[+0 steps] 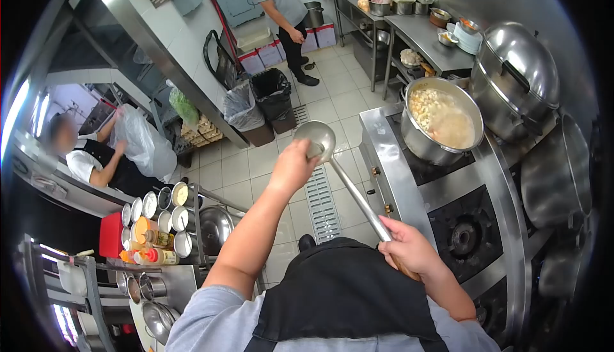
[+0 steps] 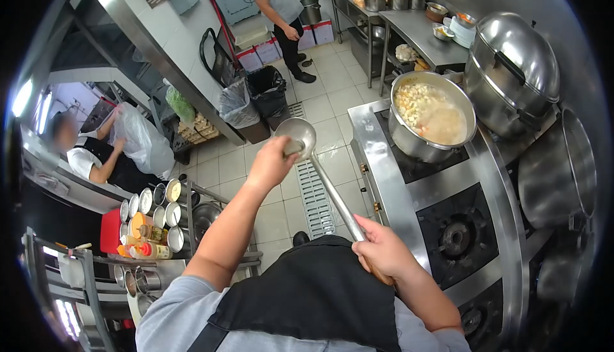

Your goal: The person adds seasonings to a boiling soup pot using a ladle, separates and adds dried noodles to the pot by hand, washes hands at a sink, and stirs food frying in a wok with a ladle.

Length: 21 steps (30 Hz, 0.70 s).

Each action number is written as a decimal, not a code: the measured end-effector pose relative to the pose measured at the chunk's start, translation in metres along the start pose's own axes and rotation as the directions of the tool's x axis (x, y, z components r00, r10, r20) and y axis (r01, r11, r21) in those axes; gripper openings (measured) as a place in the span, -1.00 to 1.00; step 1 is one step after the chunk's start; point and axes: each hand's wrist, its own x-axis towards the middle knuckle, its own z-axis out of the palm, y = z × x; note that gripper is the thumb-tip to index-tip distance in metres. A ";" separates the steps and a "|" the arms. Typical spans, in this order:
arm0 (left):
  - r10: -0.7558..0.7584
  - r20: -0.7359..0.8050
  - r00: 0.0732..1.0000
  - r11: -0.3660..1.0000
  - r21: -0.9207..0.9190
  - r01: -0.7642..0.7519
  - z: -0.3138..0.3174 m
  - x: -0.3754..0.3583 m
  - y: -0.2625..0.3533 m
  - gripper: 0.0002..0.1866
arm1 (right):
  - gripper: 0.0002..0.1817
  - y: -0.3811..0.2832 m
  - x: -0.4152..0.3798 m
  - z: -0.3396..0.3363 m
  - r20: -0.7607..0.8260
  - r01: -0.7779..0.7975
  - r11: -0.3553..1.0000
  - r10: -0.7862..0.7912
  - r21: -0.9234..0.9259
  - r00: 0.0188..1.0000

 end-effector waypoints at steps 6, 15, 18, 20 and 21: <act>-0.031 0.133 0.991 0.993 0.113 0.016 -0.008 -0.013 -0.020 -0.59 | -0.30 -0.004 -0.002 0.009 0.041 -0.068 0.997 0.070 -0.035 0.997; -0.056 0.096 0.994 0.992 0.116 0.045 -0.006 -0.022 -0.042 -0.56 | -0.32 0.009 0.010 0.003 0.071 -0.112 0.994 0.110 0.015 0.991; -0.088 0.147 0.985 0.991 0.110 0.073 0.000 -0.031 -0.050 -0.56 | -0.34 0.008 0.011 0.000 0.128 -0.110 0.994 0.111 -0.017 0.986; -0.141 0.251 0.958 0.974 0.208 0.088 -0.001 -0.027 -0.054 -0.56 | -0.35 0.006 0.016 0.001 0.130 -0.142 0.990 0.138 0.023 0.982; -0.091 0.166 0.982 0.988 0.140 0.068 0.000 -0.030 -0.053 -0.56 | -0.35 0.005 0.017 0.000 0.127 -0.138 0.990 0.133 0.030 0.983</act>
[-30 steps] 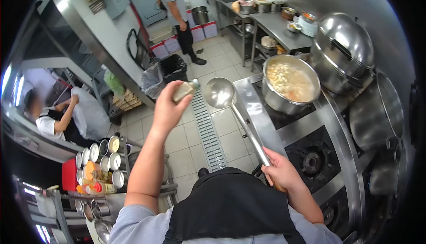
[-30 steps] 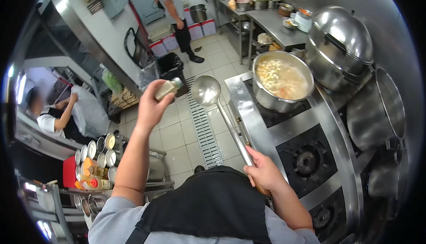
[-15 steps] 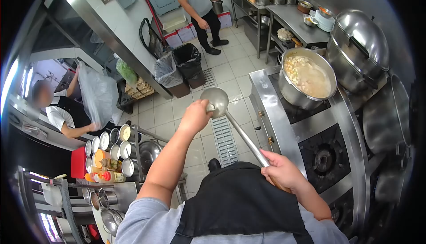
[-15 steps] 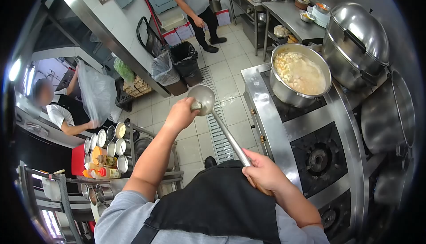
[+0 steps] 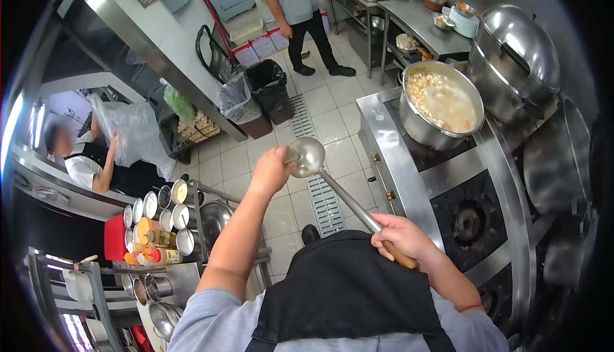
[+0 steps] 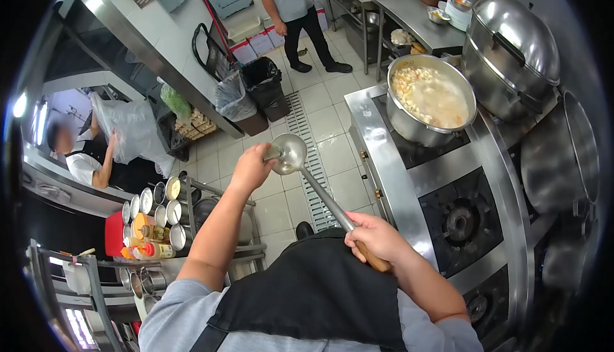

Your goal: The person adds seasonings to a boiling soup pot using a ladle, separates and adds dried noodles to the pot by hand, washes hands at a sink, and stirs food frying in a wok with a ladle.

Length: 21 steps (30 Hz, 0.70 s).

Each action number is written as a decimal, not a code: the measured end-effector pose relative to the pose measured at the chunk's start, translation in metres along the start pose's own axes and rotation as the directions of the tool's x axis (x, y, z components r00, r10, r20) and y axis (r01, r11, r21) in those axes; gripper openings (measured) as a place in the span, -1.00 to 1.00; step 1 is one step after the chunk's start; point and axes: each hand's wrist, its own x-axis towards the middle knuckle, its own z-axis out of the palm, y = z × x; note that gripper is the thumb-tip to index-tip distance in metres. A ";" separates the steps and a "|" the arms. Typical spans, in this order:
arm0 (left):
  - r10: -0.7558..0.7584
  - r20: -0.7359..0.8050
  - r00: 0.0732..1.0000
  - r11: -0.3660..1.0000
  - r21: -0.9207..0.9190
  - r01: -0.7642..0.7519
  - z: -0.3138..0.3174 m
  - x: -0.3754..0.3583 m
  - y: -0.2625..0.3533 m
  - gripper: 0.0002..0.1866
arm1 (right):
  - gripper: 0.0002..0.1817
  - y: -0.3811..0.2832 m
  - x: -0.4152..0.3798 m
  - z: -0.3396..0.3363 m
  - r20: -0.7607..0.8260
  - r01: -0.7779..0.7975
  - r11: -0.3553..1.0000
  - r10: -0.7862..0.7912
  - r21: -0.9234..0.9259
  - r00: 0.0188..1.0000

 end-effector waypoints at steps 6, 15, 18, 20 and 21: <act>-0.033 0.012 0.999 0.999 0.002 0.033 0.007 -0.004 0.001 -0.57 | -0.35 -0.002 0.006 0.003 0.004 -0.029 1.000 0.029 -0.007 1.000; -0.065 -0.072 0.995 0.989 -0.137 0.054 0.035 0.004 0.017 -0.53 | -0.34 -0.003 0.009 0.008 0.012 -0.039 0.999 0.039 0.009 0.999; -0.041 -0.050 0.998 0.998 -0.053 0.038 0.045 -0.004 0.016 -0.54 | -0.33 -0.005 0.011 0.010 0.019 -0.040 0.999 0.040 0.009 0.999; -0.221 -0.126 0.967 0.941 -0.288 0.178 0.046 0.000 0.014 -0.53 | -0.39 -0.005 0.009 0.011 -0.025 -0.047 0.999 0.047 -0.004 0.999; -0.202 -0.124 0.971 0.933 -0.324 0.153 0.047 0.001 0.012 -0.53 | -0.39 -0.004 0.008 0.011 -0.034 -0.046 0.999 0.046 0.004 0.998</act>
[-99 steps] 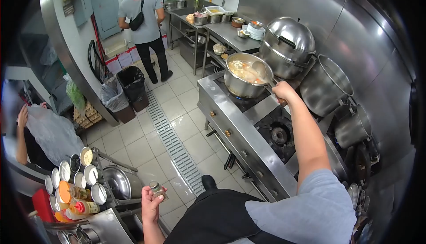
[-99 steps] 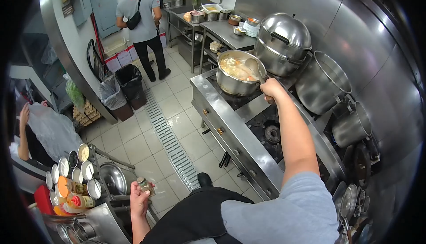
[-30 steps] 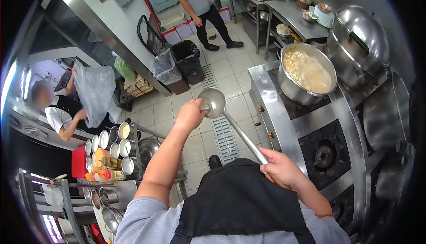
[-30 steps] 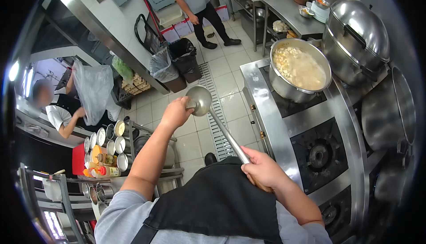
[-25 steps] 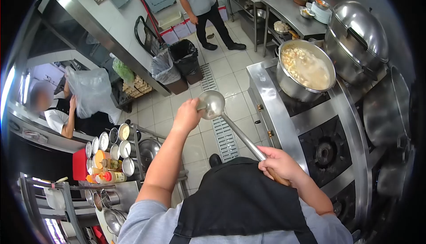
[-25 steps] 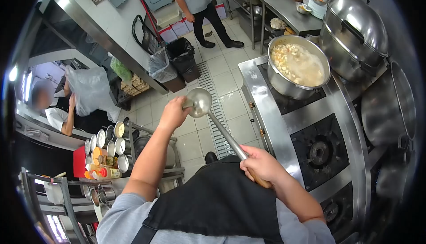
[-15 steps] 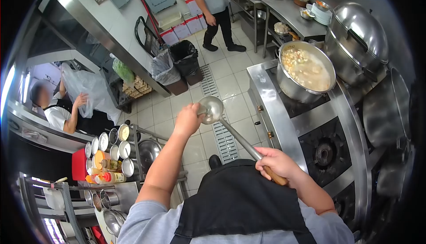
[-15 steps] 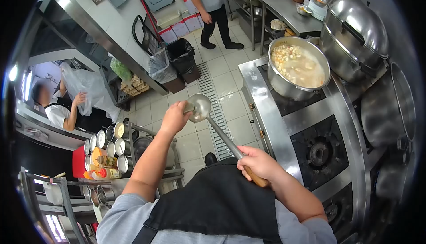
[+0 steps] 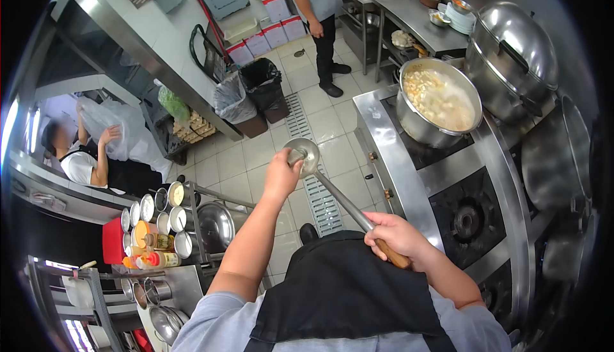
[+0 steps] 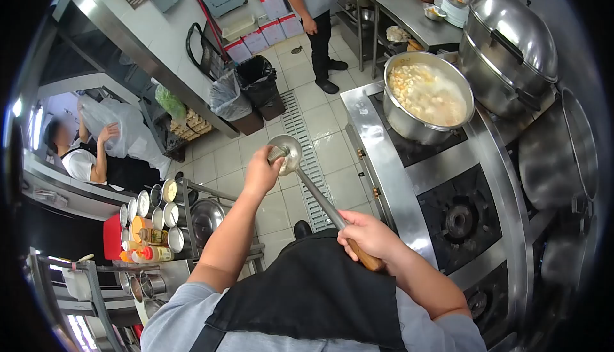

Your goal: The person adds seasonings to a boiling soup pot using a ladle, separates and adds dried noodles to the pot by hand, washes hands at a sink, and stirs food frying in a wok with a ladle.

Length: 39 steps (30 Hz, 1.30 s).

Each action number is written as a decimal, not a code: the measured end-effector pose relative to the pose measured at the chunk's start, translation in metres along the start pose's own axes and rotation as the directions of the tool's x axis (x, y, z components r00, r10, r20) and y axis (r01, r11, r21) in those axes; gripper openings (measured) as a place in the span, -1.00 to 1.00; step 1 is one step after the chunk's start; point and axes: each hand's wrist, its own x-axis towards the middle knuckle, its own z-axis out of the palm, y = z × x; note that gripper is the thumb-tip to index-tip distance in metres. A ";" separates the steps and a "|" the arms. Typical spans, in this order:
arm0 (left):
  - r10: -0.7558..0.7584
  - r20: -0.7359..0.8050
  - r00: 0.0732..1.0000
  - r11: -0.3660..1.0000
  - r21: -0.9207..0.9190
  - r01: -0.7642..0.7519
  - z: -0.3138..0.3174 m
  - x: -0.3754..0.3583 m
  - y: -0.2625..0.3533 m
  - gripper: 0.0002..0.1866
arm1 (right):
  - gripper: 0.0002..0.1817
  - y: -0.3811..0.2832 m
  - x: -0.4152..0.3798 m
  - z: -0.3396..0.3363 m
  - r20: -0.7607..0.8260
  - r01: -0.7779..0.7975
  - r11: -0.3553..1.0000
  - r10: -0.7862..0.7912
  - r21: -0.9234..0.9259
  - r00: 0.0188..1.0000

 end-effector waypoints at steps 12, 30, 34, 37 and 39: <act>0.081 0.142 0.987 0.988 0.122 -0.099 -0.009 0.006 0.001 -0.51 | -0.34 0.001 0.003 -0.002 0.023 0.024 0.999 -0.023 -0.043 0.999; 0.046 0.177 0.983 0.994 0.094 -0.063 -0.003 0.000 0.011 -0.50 | -0.36 0.001 -0.005 0.003 -0.015 0.030 0.999 -0.030 -0.024 0.999; 0.067 0.147 0.987 0.995 0.061 -0.077 0.003 -0.002 0.008 -0.50 | -0.36 0.001 -0.008 0.001 -0.019 0.023 0.999 -0.024 -0.031 1.000; 0.066 0.170 0.983 0.995 0.068 -0.079 0.003 0.001 0.009 -0.49 | -0.35 0.002 -0.006 0.000 -0.012 0.028 0.999 -0.029 -0.038 1.000; 0.013 0.138 0.990 1.000 0.018 -0.016 0.000 0.006 0.013 -0.49 | -0.35 0.002 -0.005 -0.001 -0.016 0.032 0.999 -0.032 -0.026 0.999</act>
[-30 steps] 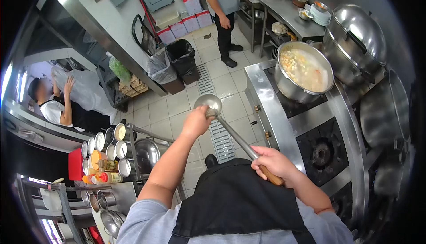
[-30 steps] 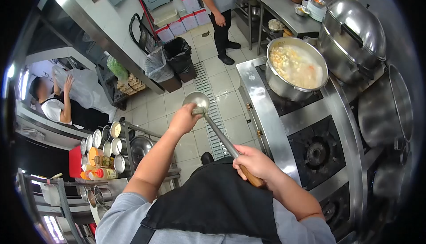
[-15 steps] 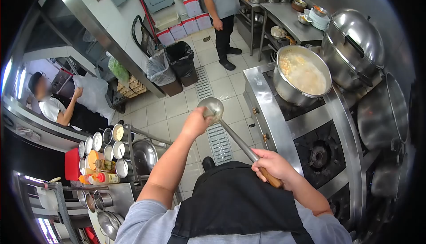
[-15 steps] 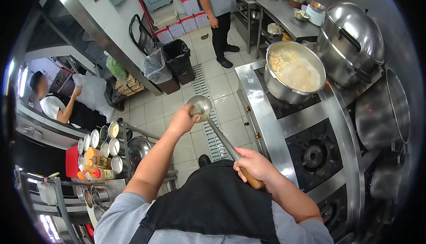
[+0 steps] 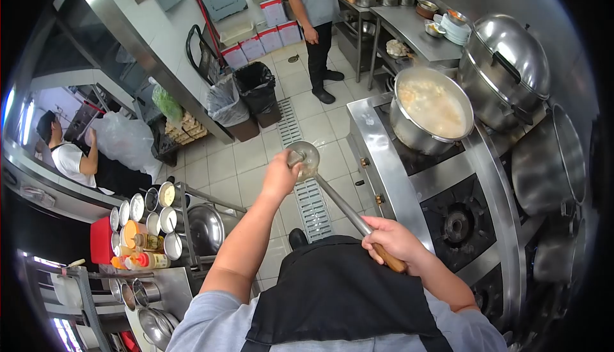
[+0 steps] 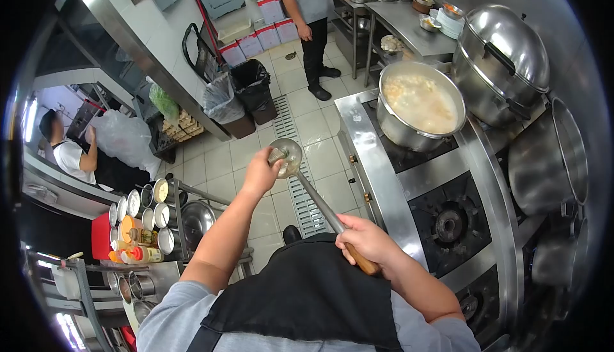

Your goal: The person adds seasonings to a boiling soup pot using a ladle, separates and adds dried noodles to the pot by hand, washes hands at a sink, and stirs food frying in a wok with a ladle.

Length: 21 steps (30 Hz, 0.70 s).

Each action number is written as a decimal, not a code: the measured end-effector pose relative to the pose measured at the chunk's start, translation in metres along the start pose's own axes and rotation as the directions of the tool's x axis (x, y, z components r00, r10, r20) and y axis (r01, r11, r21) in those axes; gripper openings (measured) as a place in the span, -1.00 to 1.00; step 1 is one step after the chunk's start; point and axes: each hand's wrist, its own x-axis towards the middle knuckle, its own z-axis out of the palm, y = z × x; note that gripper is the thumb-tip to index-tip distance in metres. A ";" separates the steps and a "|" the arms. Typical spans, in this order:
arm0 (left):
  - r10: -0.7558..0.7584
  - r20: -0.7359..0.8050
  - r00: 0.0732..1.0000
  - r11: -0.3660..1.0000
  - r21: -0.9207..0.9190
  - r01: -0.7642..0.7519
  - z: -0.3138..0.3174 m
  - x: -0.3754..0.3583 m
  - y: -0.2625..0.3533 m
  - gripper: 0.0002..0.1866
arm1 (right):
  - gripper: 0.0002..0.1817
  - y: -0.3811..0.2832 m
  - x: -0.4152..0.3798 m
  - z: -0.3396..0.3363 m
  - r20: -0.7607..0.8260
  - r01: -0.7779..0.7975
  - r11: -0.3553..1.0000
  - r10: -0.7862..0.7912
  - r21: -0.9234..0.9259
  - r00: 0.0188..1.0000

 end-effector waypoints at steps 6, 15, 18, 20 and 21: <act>-0.011 -0.068 0.998 1.000 -0.022 0.010 0.010 0.001 -0.010 -0.49 | -0.35 -0.002 -0.001 0.002 -0.023 -0.006 1.000 0.006 -0.019 1.000; 0.083 0.076 0.994 0.996 0.022 -0.085 0.004 -0.006 0.003 -0.48 | -0.35 0.003 -0.002 -0.001 -0.032 0.009 1.000 -0.010 -0.030 0.999; 0.153 -0.023 0.988 0.987 -0.043 -0.154 0.020 0.001 -0.018 -0.51 | -0.35 -0.002 -0.005 -0.005 -0.081 0.016 1.000 -0.015 0.015 0.997; -0.031 -0.033 0.999 0.832 -0.555 0.007 0.020 0.011 -0.026 -0.54 | -0.36 -0.002 -0.010 -0.014 -0.008 0.057 0.996 -0.057 0.065 0.998; -0.118 0.017 0.993 0.612 -0.786 0.086 0.010 0.011 -0.022 -0.53 | -0.36 -0.006 -0.017 -0.016 -0.044 0.080 0.993 -0.077 0.082 0.996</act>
